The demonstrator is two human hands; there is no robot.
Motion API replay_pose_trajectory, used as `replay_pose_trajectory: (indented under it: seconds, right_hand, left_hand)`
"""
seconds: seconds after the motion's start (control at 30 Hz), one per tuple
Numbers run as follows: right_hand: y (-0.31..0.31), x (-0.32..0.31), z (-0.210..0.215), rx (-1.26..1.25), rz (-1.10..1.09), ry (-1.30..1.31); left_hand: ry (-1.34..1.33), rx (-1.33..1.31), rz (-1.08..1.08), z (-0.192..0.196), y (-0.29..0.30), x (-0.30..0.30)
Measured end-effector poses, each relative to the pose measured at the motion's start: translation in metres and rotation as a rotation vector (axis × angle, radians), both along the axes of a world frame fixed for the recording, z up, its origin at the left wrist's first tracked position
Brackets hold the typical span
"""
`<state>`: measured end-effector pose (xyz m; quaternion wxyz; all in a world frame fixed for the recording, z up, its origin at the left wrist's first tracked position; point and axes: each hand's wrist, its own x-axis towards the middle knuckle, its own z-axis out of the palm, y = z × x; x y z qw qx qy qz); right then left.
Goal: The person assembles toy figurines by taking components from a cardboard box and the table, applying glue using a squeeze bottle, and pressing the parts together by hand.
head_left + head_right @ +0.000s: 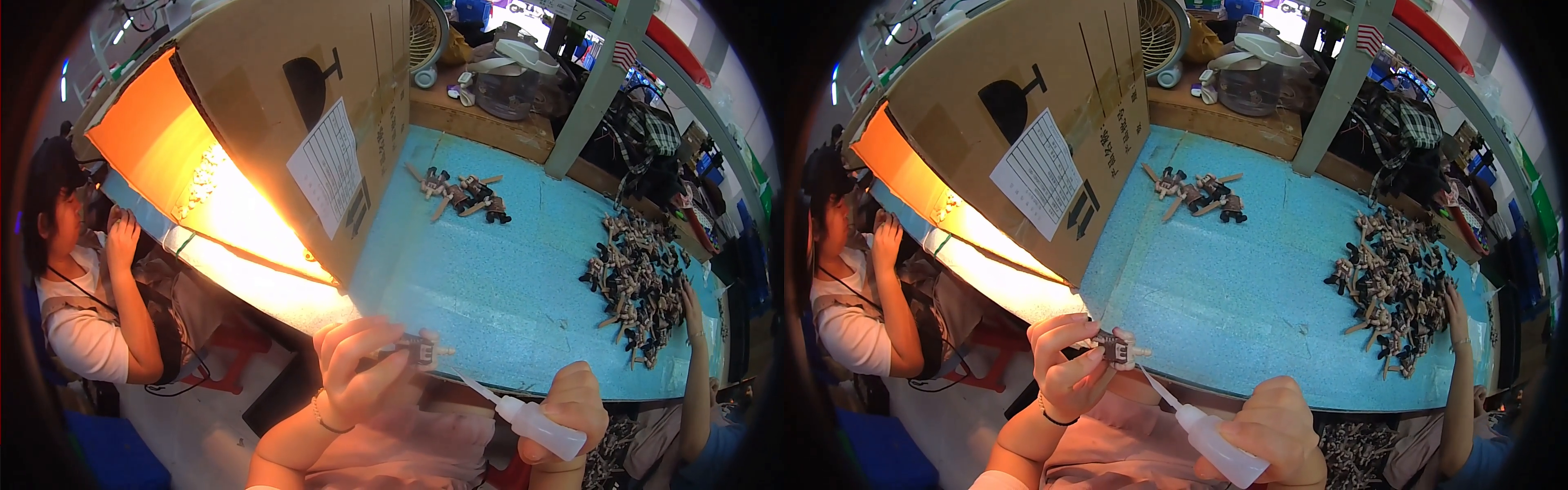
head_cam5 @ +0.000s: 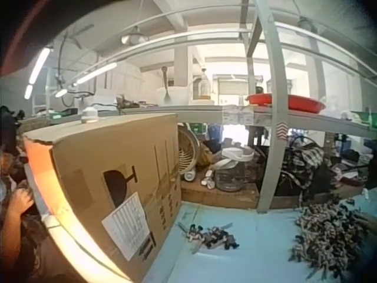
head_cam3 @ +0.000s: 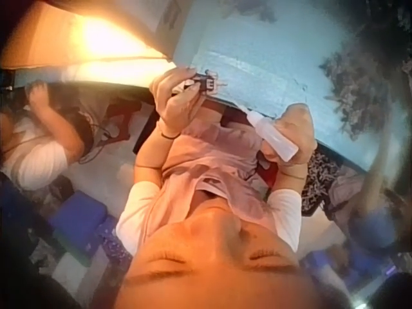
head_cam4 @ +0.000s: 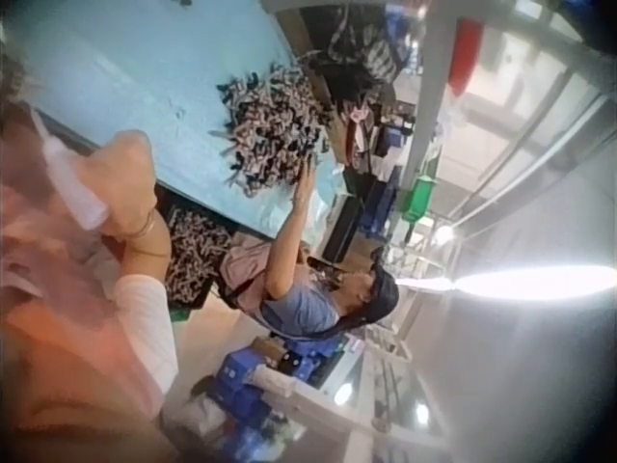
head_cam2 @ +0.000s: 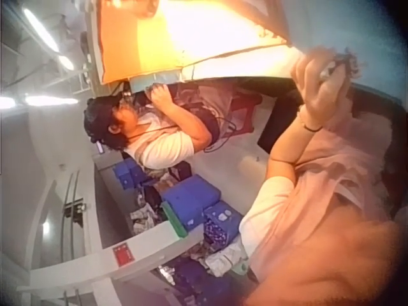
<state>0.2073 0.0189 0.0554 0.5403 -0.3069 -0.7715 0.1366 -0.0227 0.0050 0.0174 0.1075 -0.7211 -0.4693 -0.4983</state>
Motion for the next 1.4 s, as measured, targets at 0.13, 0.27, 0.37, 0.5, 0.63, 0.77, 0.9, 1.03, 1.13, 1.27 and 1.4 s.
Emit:
replay_pose_trajectory:
  seconds: [0.13, 0.27, 0.37, 0.5, 0.63, 0.77, 0.9, 1.03, 1.13, 1.27, 1.4]
  right_hand:
    - [-0.002, -0.004, 0.004, -0.028, 0.012, 0.039]
    - [-0.003, -0.002, 0.004, -0.027, 0.047, 0.048]
    - [-0.003, -0.006, -0.001, 0.036, 0.016, 0.131]
    - [-0.001, -0.008, -0.004, 0.088, 0.016, 0.222]
    - [0.001, -0.008, 0.008, 0.062, 0.085, 0.117]
    - [0.001, -0.012, 0.003, 0.061, 0.051, 0.131]
    - [-0.002, -0.011, -0.004, 0.056, 0.003, 0.229]
    - [0.002, -0.013, -0.004, 0.074, 0.023, 0.191]
    - [0.003, -0.009, -0.008, 0.062, 0.039, 0.158]
    - [0.004, -0.003, -0.004, 0.036, 0.093, 0.031]
    - [0.003, -0.010, -0.007, 0.072, 0.063, 0.157]
  left_hand:
    - [-0.004, 0.009, 0.001, 0.000, 0.000, 0.000]
    - [-0.005, 0.010, 0.014, 0.001, -0.001, -0.001]
    - [-0.011, -0.021, 0.013, 0.000, -0.002, -0.002]
    - [-0.100, -0.009, -0.019, -0.005, 0.001, 0.000]
    - [-0.175, -0.006, -0.040, -0.010, 0.002, 0.001]
    - [-0.189, -0.022, -0.040, -0.010, 0.002, 0.001]
    - [-0.466, -0.103, -0.283, -0.013, 0.005, 0.007]
    - [-0.650, -0.149, -0.436, -0.008, 0.007, 0.009]
    - [-0.600, -0.157, -0.413, -0.006, 0.007, 0.007]
    - [-0.694, -0.157, -0.465, -0.009, 0.008, 0.010]
    - [-0.745, -0.179, -0.503, -0.009, 0.008, 0.010]
